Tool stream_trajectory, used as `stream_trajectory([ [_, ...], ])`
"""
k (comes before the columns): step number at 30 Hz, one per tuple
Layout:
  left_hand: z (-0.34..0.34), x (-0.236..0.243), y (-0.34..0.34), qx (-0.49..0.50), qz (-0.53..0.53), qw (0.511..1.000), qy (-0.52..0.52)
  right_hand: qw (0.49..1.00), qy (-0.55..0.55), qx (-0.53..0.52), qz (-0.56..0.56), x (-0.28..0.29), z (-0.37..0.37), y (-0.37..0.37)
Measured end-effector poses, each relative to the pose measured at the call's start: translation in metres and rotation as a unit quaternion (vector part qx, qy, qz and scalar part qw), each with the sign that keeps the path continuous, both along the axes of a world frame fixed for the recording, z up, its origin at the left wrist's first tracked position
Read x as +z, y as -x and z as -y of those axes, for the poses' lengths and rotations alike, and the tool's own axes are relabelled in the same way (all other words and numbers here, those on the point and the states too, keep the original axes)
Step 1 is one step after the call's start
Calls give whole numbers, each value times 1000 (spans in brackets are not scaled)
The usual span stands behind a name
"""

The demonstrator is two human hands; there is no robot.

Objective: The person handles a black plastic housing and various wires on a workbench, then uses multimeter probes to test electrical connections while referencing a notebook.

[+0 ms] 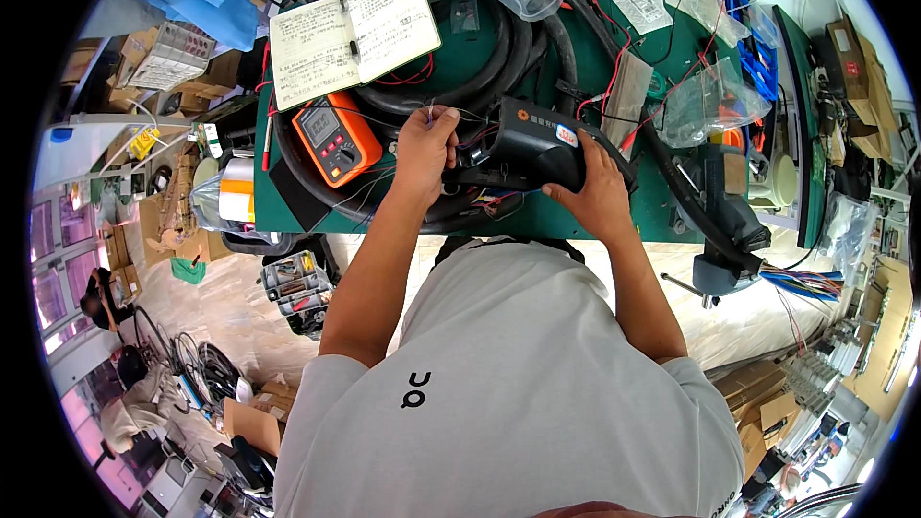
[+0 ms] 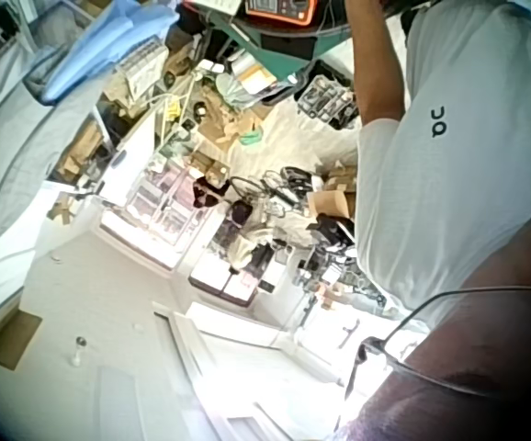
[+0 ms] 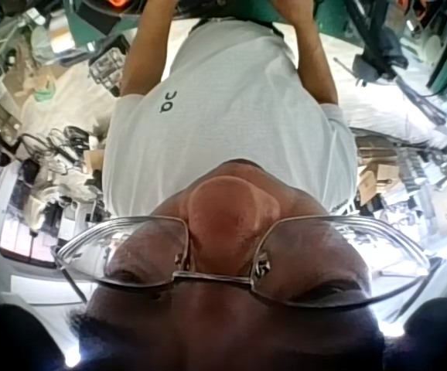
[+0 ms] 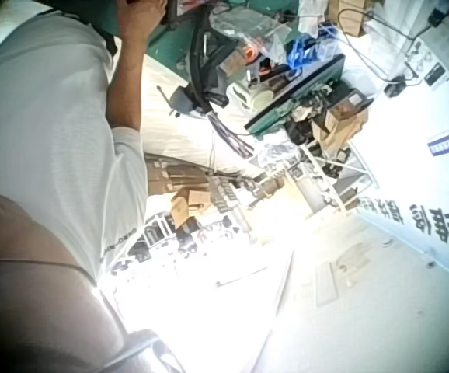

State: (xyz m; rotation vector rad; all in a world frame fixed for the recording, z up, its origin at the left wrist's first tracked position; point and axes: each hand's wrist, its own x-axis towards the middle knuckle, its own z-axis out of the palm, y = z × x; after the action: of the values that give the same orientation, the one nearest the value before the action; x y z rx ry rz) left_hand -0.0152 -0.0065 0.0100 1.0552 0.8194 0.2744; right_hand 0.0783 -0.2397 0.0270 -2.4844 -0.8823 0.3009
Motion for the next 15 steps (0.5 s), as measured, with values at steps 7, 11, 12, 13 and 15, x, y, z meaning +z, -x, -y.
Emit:
stream_trajectory([
  [7, -6, 1, 10, -109, -68, 991, -23, 1000, -5, -2, 5, -2, -1, -1],
  [11, -4, 3, 10, -109, -63, 992, -28, 1000, -6, -9, -3, -2, -1, -1],
  [12, -4, 2, 10, -99, -51, 993, -26, 1000, -8, -9, -4, -2, -1, -1],
  [13, -4, 2, 10, -89, -40, 995, -23, 1000, -6, -10, -4, -2, -1, -1],
  [15, -4, 2, 10, -74, -17, 997, -14, 1000, -4, -11, -4, -2, -1, -1],
])
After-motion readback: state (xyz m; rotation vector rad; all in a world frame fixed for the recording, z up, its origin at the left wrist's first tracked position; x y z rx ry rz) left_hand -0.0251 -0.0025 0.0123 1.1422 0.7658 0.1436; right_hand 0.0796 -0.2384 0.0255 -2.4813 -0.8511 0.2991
